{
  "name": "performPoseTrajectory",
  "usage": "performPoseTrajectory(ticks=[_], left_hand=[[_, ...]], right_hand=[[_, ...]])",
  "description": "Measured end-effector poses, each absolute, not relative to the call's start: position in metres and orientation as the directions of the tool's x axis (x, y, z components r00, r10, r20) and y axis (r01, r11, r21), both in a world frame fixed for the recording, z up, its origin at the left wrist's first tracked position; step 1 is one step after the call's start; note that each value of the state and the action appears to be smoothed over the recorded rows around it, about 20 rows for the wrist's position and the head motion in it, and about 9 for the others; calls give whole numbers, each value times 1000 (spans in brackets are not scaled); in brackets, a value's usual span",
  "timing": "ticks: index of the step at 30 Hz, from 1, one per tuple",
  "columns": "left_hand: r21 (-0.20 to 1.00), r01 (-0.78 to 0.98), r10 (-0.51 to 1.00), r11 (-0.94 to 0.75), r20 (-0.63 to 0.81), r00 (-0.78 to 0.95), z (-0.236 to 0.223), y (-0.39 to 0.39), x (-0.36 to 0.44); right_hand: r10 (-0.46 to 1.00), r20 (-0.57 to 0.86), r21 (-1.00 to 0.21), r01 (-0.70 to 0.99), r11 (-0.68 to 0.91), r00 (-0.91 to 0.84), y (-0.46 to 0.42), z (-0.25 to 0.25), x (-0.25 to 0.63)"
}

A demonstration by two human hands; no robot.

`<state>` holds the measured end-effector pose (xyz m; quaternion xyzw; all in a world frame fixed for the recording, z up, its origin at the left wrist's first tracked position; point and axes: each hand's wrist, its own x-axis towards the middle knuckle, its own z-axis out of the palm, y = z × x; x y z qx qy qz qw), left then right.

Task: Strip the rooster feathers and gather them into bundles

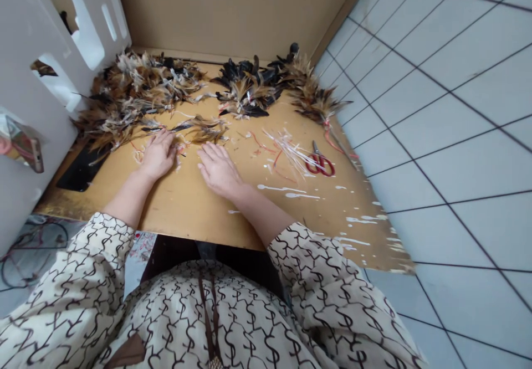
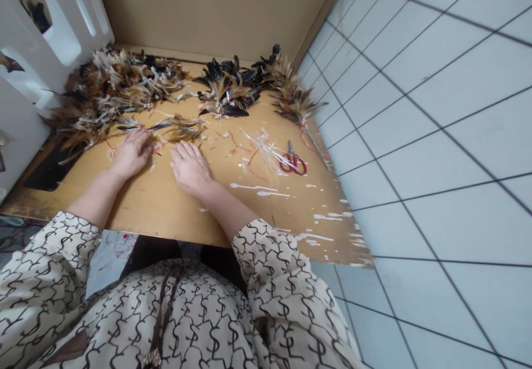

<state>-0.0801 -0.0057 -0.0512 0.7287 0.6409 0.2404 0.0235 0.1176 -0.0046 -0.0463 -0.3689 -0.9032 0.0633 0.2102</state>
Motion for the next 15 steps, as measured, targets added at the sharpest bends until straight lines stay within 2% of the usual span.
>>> performPoseTrajectory(ticks=[4, 10, 13, 15], left_hand=[[350, 920, 944, -178, 324, 60, -52, -5, -82], [328, 929, 955, -171, 288, 74, -46, -6, -83], [320, 930, 951, -182, 299, 83, -46, -5, -82], [320, 932, 947, -171, 313, 66, -47, -4, -83]], right_hand=[[690, 332, -246, 648, 721, -643, 1, -41, 99], [798, 293, -277, 752, 598, -527, 10, -40, 85], [842, 318, -419, 733, 536, -435, 21, -46, 87], [878, 349, -597, 645, 477, -326, 30, -50, 91]])
